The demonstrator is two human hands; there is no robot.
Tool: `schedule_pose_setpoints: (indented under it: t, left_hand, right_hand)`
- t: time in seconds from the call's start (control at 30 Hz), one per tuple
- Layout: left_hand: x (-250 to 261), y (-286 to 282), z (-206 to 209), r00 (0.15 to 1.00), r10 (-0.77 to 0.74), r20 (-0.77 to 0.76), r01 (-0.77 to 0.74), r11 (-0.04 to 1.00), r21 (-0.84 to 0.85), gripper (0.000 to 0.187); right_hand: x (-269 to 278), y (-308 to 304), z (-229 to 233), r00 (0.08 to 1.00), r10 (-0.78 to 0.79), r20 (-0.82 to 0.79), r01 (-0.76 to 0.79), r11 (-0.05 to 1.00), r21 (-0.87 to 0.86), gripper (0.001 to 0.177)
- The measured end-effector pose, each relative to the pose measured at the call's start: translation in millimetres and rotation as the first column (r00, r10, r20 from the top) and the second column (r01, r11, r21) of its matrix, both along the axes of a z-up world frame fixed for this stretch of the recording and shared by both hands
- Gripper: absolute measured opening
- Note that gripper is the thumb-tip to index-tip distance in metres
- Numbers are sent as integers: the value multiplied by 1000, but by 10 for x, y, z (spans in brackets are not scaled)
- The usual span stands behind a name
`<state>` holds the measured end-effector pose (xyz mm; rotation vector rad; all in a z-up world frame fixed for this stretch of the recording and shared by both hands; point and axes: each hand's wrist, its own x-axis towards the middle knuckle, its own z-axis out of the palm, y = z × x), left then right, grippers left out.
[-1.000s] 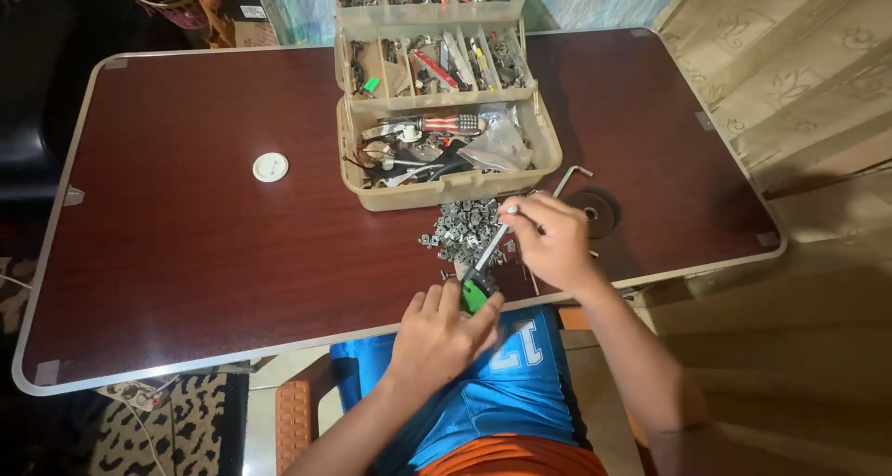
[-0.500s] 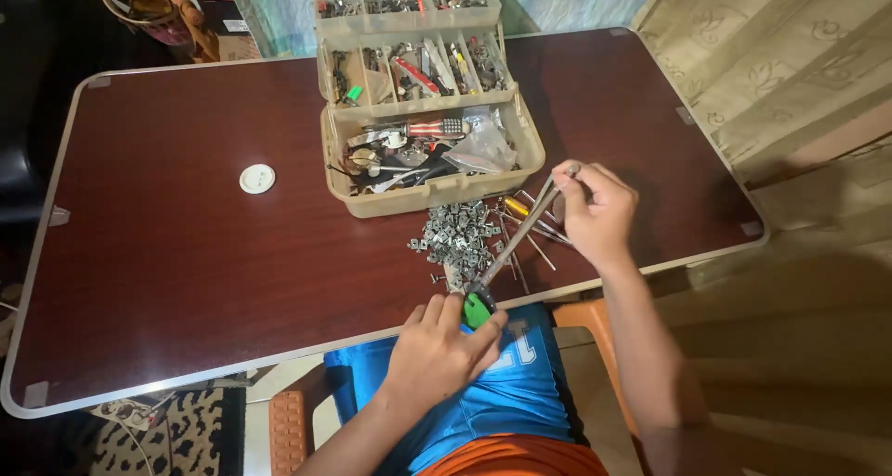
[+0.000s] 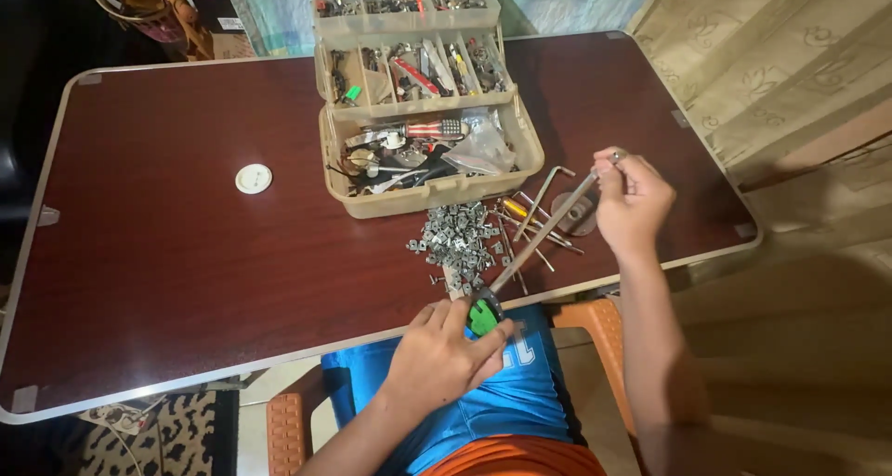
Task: The person opens a compartmentalized toolbox on a table, removes a small plastic bag of metal parts, and pours them onto the table. They then retrieve a screwdriver and a green plastic object, handling both while sorting through the scattered metal parts.
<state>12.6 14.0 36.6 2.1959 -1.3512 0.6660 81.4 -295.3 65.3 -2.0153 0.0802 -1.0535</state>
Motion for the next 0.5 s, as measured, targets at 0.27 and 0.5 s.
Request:
schedule_pose_setpoints:
  t: [0.27, 0.5]
  left_hand:
    - [1, 96, 51, 1000, 4, -22, -4, 1000, 8, 25]
    - [-27, 50, -117, 999, -2, 41, 1, 1000, 18, 29]
  right_hand:
    - [139, 120, -80, 997, -20, 79, 14, 997, 70, 15]
    - [355, 293, 79, 964, 54, 262, -239, 609, 756, 13]
